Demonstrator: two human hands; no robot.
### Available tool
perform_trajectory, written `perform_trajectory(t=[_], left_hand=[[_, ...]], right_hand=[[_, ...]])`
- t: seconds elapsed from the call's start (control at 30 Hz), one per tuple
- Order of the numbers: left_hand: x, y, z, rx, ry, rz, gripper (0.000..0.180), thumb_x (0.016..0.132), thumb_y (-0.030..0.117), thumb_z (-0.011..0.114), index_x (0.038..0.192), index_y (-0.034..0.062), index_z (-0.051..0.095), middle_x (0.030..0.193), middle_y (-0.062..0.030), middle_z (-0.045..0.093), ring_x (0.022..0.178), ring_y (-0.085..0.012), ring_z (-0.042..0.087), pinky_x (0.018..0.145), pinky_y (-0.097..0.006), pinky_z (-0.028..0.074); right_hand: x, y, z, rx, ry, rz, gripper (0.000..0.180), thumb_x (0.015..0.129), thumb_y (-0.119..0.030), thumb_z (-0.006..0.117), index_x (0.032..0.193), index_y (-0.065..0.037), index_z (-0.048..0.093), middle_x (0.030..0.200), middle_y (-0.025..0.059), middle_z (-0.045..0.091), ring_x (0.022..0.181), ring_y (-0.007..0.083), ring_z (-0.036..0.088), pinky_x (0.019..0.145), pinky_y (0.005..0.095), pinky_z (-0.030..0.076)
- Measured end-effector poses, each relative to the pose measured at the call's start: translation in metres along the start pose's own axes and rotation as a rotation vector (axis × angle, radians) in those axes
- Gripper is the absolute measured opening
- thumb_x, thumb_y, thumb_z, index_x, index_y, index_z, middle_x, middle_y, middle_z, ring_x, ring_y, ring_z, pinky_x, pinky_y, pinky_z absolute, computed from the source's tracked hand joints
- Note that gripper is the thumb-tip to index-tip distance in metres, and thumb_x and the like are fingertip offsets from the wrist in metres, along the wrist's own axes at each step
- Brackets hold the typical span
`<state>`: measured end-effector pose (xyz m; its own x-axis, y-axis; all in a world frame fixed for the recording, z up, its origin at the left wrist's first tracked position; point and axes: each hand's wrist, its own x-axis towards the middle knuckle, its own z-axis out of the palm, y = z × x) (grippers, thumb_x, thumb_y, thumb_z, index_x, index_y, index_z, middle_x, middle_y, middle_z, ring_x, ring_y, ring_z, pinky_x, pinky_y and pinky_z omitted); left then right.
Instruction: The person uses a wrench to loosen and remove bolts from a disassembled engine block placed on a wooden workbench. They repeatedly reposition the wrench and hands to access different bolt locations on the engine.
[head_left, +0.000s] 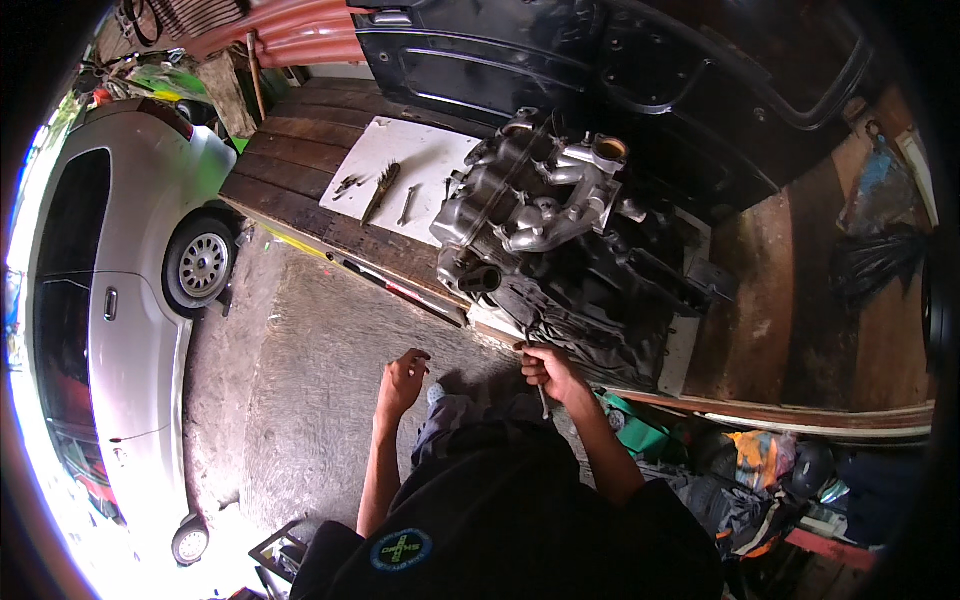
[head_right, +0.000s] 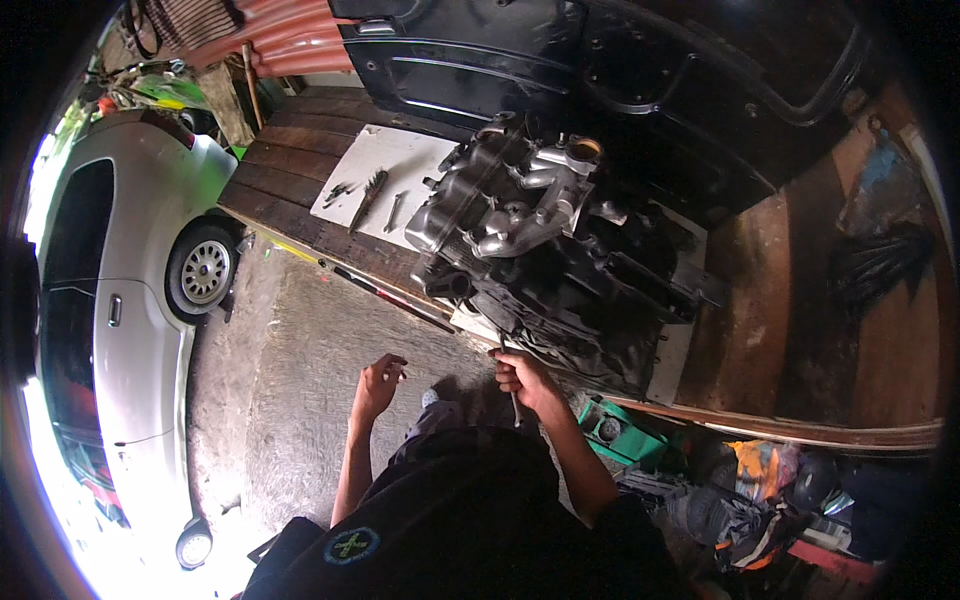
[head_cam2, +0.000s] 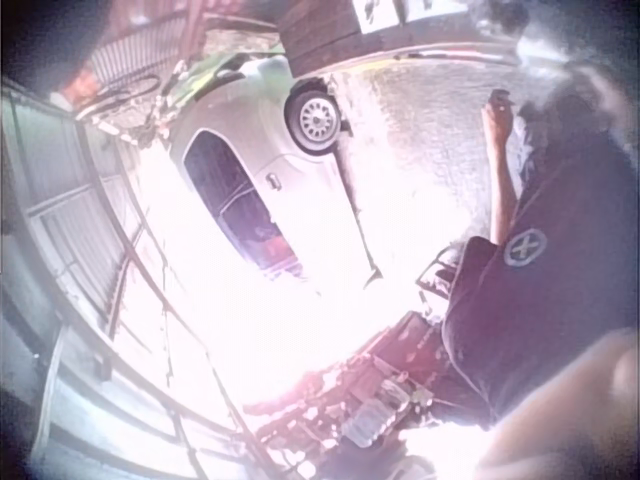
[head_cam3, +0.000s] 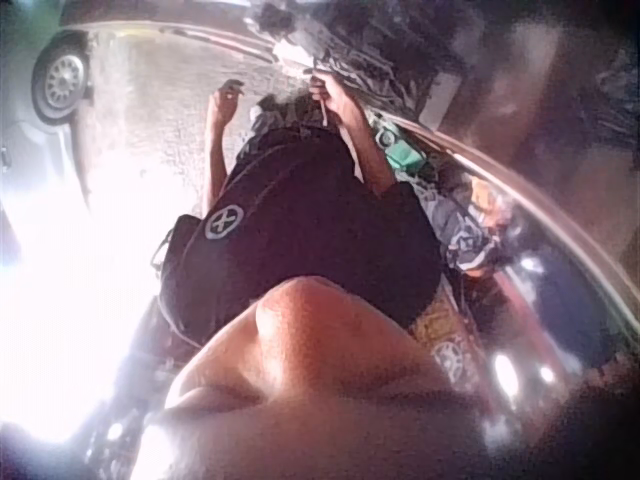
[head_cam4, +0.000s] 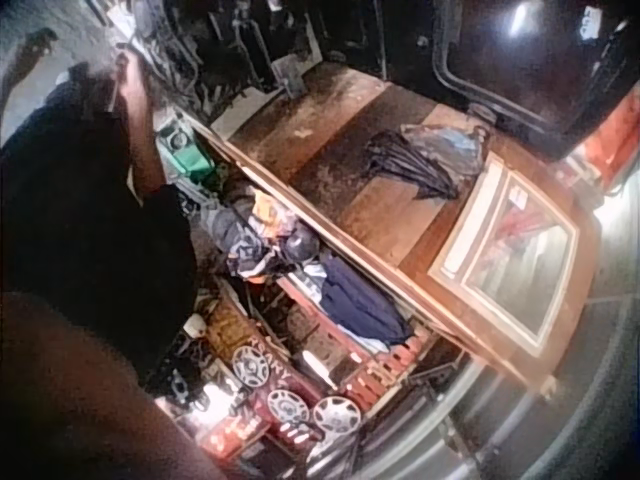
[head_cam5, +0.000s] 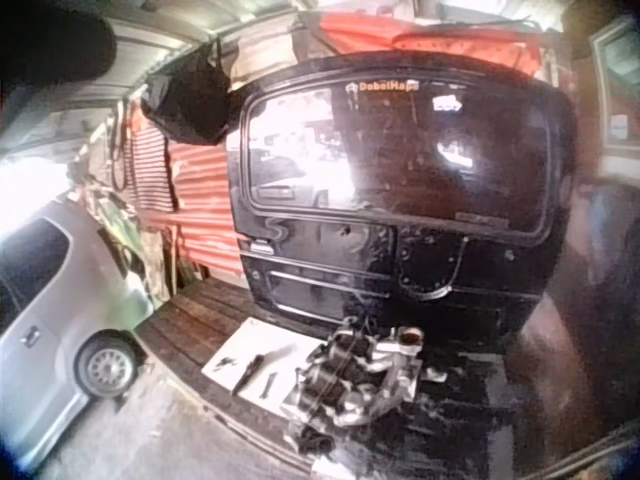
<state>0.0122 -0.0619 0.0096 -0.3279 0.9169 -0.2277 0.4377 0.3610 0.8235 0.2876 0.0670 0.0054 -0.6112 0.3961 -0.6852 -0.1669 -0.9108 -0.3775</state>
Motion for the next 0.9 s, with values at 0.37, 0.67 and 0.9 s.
perform_trajectory(t=[0.37, 0.67, 0.9], left_hand=[[0.011, 0.018, 0.005, -0.001, -0.028, 0.063, 0.018, 0.093, 0.014, 0.053, 0.102, 0.0030, 0.065, 0.080, -0.0144, 0.069, 0.080, -0.0241, 0.069, 0.072, -0.035, 0.051], [0.013, 0.009, -0.002, 0.014, -0.013, 0.046, 0.020, 0.093, 0.014, 0.052, 0.102, 0.0031, 0.066, 0.078, -0.0132, 0.069, 0.078, -0.0228, 0.070, 0.072, -0.035, 0.052], [0.012, 0.006, -0.009, -0.005, -0.029, 0.076, 0.019, 0.093, 0.013, 0.051, 0.100, 0.0023, 0.065, 0.078, -0.0157, 0.069, 0.078, -0.0280, 0.070, 0.071, -0.037, 0.053]], right_hand=[[-0.002, -0.027, 0.007, -1.040, 0.278, -0.510, 0.013, 0.095, -0.015, 0.055, 0.094, -0.002, 0.059, 0.067, 0.0028, 0.051, 0.058, 0.0103, 0.048, 0.055, 0.0300, 0.048], [0.017, -0.019, -0.019, -1.392, 0.459, -1.072, 0.016, 0.090, -0.011, 0.059, 0.100, 0.000, 0.065, 0.085, 0.0213, 0.065, 0.081, 0.0407, 0.062, 0.070, 0.0457, 0.049], [0.005, -0.019, 0.001, -1.338, 0.668, -1.033, 0.018, 0.089, -0.011, 0.062, 0.103, -0.003, 0.069, 0.087, 0.0183, 0.068, 0.079, 0.0350, 0.066, 0.069, 0.0404, 0.051]])
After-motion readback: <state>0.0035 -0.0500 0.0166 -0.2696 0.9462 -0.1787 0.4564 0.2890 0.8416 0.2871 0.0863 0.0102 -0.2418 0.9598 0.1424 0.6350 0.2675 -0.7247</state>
